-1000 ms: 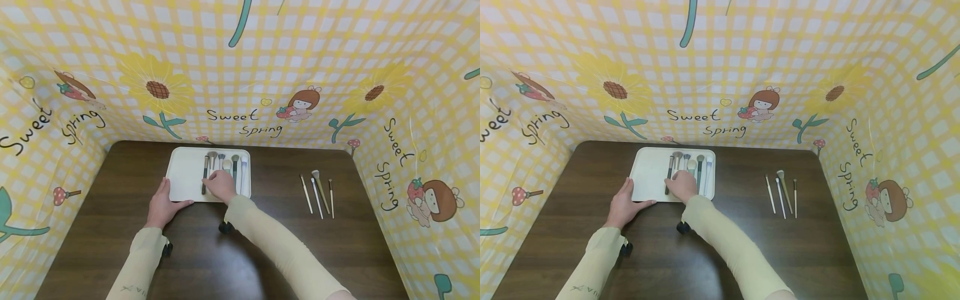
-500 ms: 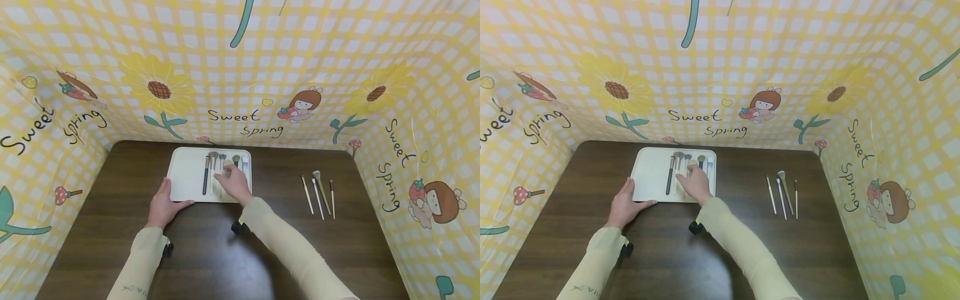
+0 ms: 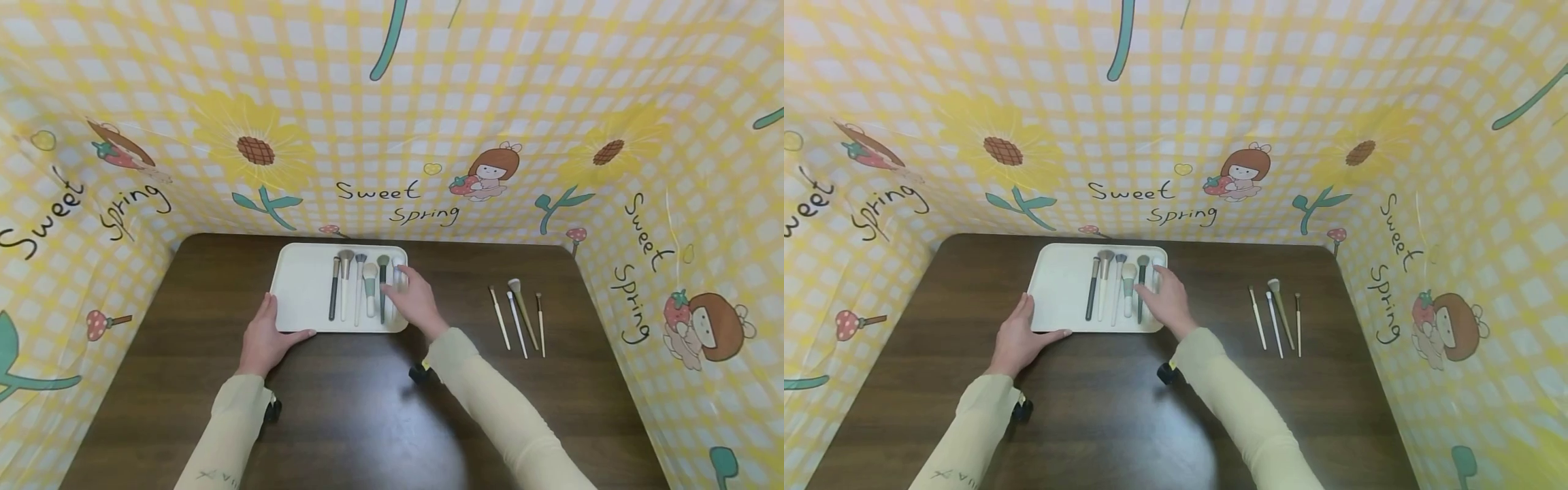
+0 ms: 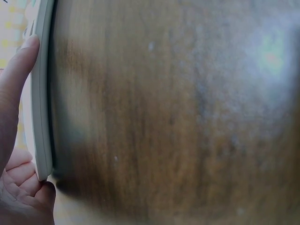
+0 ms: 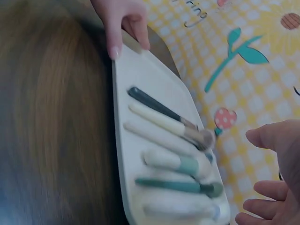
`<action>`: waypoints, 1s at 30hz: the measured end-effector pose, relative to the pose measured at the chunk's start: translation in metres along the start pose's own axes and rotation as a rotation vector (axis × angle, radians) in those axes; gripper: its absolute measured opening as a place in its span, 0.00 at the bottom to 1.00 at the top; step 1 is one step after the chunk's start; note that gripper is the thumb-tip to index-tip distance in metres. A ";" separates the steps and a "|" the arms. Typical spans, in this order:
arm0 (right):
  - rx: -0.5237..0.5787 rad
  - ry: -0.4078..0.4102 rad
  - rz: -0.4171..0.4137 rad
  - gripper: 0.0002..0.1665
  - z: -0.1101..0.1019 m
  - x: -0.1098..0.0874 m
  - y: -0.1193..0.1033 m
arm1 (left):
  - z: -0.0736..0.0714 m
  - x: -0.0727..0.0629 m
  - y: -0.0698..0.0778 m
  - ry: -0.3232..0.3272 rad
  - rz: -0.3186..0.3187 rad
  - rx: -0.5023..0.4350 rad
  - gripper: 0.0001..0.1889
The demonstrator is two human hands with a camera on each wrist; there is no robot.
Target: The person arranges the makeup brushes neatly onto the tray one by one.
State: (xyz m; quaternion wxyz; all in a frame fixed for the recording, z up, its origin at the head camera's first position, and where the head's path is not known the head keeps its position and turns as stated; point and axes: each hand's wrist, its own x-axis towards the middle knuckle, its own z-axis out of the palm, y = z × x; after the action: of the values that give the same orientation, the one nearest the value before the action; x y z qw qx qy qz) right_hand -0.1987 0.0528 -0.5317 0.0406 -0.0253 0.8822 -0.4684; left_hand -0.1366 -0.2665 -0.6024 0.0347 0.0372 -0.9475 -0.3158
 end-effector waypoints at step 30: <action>0.005 0.150 0.161 0.46 -0.109 -0.026 0.081 | 0.001 0.001 -0.003 -0.015 -0.014 -0.002 0.69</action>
State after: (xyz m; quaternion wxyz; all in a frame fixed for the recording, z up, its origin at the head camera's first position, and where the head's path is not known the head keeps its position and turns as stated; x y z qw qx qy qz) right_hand -0.1842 0.1901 -0.5370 0.0120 0.0807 0.8809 -0.4663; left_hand -0.1371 -0.2682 -0.6046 0.0254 0.0416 -0.9470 -0.3174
